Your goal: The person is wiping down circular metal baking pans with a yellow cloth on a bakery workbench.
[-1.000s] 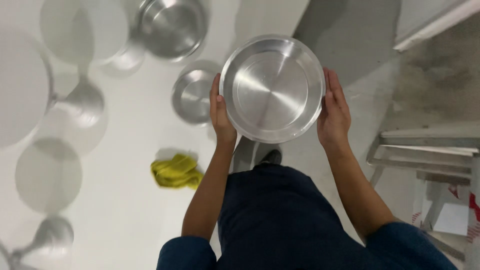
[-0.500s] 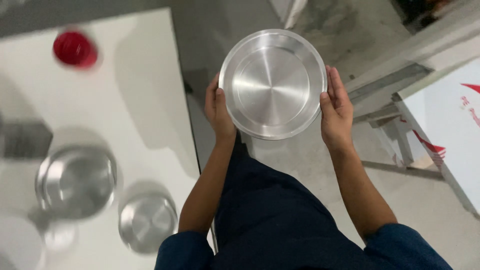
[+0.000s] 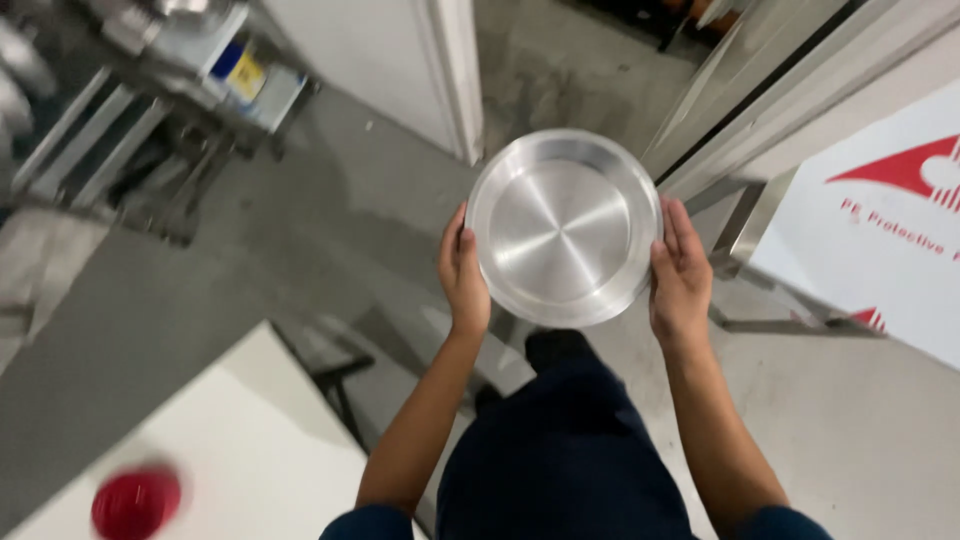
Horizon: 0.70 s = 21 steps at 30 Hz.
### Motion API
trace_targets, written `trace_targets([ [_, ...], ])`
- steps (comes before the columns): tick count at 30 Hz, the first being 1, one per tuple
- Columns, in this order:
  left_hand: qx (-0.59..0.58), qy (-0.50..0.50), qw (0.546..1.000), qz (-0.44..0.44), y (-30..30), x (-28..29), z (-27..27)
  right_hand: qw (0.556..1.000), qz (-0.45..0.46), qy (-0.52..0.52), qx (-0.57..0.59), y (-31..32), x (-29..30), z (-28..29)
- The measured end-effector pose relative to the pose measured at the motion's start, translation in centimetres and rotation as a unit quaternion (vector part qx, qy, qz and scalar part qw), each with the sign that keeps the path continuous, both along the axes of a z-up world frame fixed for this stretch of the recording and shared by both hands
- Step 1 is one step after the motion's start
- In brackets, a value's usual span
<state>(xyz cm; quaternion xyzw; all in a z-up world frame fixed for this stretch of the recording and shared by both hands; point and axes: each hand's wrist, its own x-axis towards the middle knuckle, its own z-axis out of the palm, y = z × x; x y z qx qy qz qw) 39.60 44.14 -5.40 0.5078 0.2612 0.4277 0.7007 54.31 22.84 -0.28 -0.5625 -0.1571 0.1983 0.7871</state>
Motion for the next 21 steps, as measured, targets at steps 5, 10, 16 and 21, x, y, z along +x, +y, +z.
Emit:
trace_targets([
  [5, -0.014, 0.007, 0.999, -0.028, 3.8, 8.1, -0.6, 1.0, -0.015, 0.015, -0.019, 3.7, 7.5, -0.8],
  [10, 0.061, -0.018, 0.998, -0.014, 9.0, 18.7, -2.1, 0.999, -0.026, -0.022, -0.013, 8.3, 17.9, -1.7],
  [16, -0.03, 0.046, 0.998, 0.0, 13.2, 28.6, -1.8, 1.0, -0.015, 0.018, -0.005, 12.8, 27.2, -0.1],
  [21, 0.013, 0.044, 0.998, -0.033, 18.1, 36.2, -2.9, 0.995, -0.047, 0.075, -0.034, 17.3, 34.8, -2.0],
])
